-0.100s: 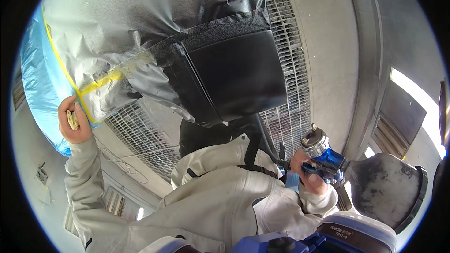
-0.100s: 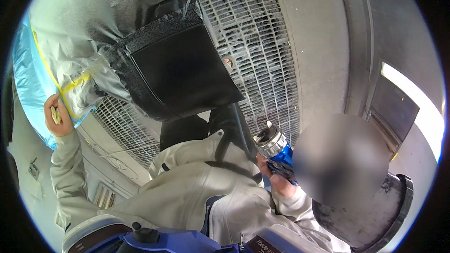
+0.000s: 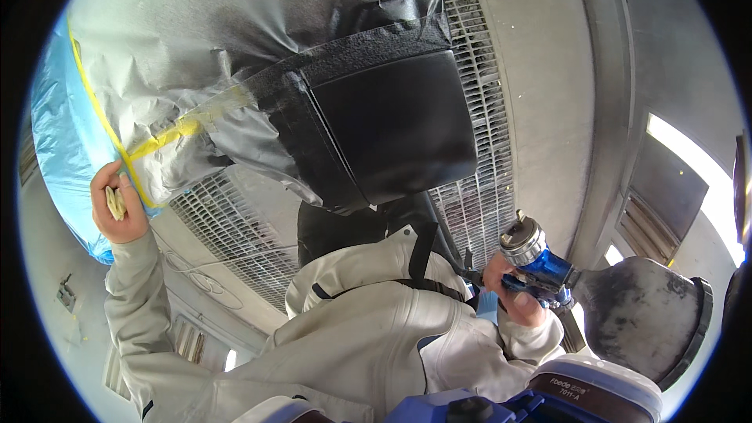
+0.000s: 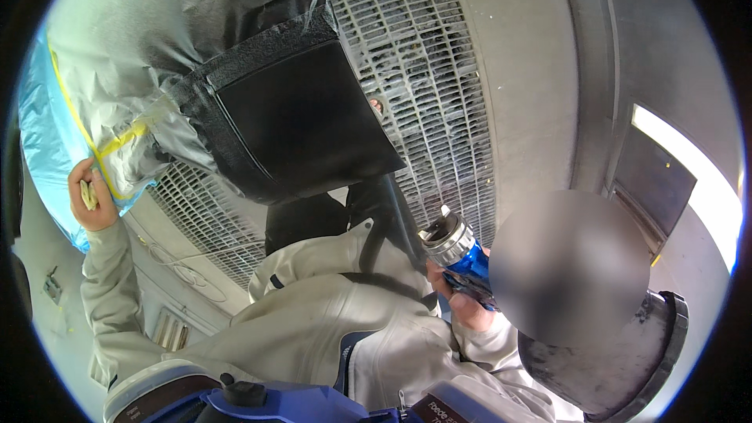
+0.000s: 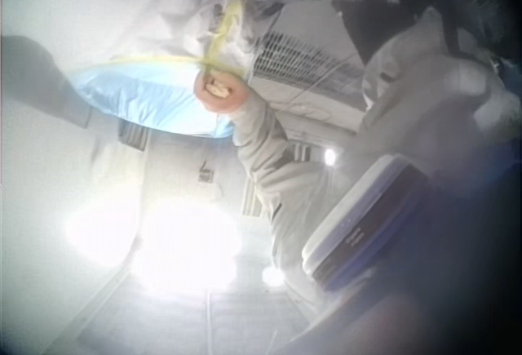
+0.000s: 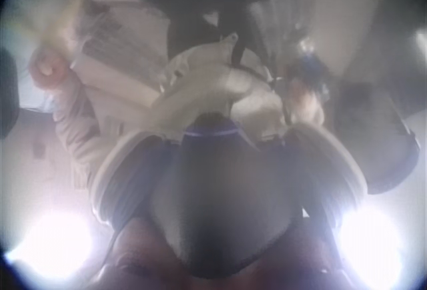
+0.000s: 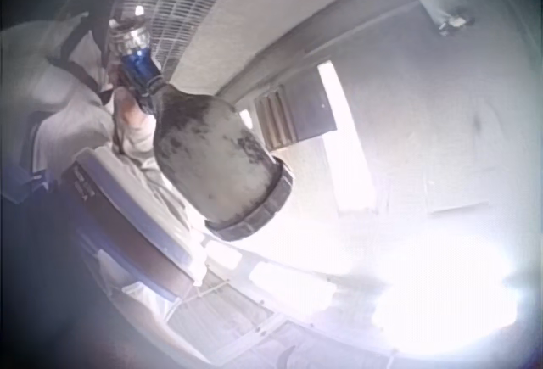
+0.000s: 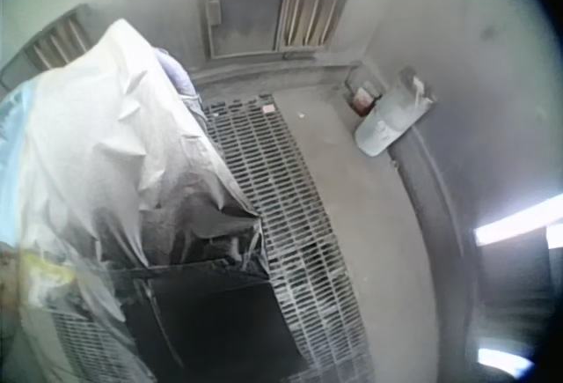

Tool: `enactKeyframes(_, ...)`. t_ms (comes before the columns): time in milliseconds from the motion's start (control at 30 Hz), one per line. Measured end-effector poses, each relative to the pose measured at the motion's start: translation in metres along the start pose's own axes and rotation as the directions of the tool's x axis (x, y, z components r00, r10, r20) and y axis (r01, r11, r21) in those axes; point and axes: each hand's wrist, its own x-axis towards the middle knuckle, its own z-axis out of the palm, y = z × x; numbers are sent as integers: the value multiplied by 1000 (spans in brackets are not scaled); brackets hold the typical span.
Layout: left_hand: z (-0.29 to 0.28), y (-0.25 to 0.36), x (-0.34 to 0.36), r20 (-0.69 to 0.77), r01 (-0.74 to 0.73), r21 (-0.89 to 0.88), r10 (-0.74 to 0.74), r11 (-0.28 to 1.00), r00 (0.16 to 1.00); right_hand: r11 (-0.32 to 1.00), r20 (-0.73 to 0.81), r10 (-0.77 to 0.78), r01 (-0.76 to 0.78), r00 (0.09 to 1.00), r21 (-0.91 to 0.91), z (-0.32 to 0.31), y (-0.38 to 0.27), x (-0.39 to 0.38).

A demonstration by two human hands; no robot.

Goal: The person spray paints a black car part with a blue spray gun while holding a yellow sponge in the other hand. They repeatedly wipe the surface with the sponge between short spray passes, moving around the part to cover different areas.

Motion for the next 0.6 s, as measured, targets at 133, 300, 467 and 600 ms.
enactKeyframes(133, 0, -12, -6, -8, 2, -39, -2, 999, 1000, 968, 25, -25, 31, 999, -248, 8, -12, 5)
enactKeyframes(300, -2, -28, -15, 46, 23, -84, -19, 996, 999, 915, 32, -87, 93, 996, -393, 19, -20, 9)
enactKeyframes(467, -4, -39, -18, 94, 24, -64, -18, 998, 995, 890, 33, -82, 88, 996, -447, 25, -27, 10)
enactKeyframes(600, 4, -35, -8, 56, -201, -23, 202, 979, 978, 940, -32, -56, 42, 998, -337, 28, -31, 12)
